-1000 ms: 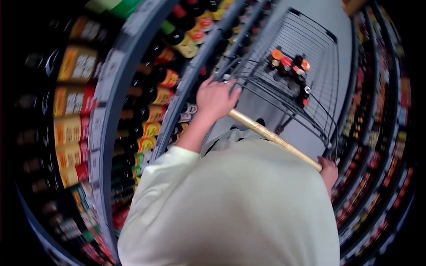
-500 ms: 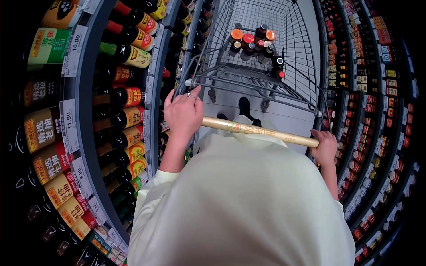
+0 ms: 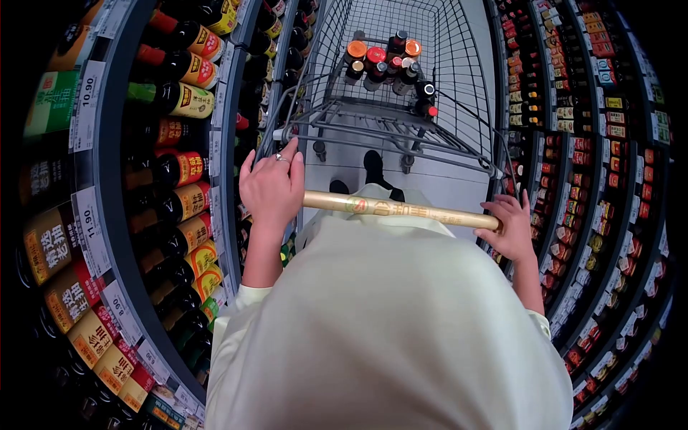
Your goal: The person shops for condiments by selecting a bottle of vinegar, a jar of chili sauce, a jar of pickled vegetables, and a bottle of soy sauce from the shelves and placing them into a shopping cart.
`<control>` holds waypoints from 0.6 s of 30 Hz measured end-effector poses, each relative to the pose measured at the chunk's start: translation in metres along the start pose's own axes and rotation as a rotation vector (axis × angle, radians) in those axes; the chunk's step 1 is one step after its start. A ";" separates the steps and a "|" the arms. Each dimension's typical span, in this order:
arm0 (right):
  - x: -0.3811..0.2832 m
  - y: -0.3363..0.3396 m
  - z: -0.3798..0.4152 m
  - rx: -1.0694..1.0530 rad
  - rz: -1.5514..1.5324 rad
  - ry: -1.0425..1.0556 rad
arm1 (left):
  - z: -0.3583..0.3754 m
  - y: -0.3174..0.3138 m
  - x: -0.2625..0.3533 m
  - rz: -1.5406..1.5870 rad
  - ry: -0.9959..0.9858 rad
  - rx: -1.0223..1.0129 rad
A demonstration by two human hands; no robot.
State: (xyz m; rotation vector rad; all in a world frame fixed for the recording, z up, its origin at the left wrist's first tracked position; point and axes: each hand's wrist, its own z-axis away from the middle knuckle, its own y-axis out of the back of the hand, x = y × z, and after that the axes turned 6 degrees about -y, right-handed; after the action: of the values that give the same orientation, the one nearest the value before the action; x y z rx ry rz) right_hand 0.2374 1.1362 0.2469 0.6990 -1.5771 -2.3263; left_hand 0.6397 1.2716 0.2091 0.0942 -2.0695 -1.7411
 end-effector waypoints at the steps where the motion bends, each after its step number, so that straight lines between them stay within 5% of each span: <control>1: 0.003 0.002 -0.001 0.031 -0.121 0.065 | 0.000 0.000 0.000 -0.013 0.003 -0.012; 3: 0.006 0.011 -0.017 0.162 -0.425 0.046 | 0.000 -0.001 0.001 -0.007 0.001 -0.004; 7: -0.008 0.027 -0.091 0.177 -0.565 -0.304 | -0.002 -0.001 0.002 0.012 0.028 -0.012; 9: 0.005 0.008 -0.146 0.089 -0.504 -0.107 | -0.003 -0.002 0.000 -0.006 0.033 -0.033; 15: 0.039 -0.093 -0.302 -0.299 0.262 0.040 | -0.006 -0.001 0.001 -0.008 0.077 -0.090; 18: 0.052 -0.129 -0.341 -0.442 0.287 -0.141 | -0.006 0.001 0.002 0.004 0.103 -0.127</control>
State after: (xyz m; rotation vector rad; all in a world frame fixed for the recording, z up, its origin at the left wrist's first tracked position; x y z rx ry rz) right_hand 0.3766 0.8886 0.0131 0.1955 -1.0616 -2.4151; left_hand 0.6409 1.2653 0.2112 0.1386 -1.8811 -1.8211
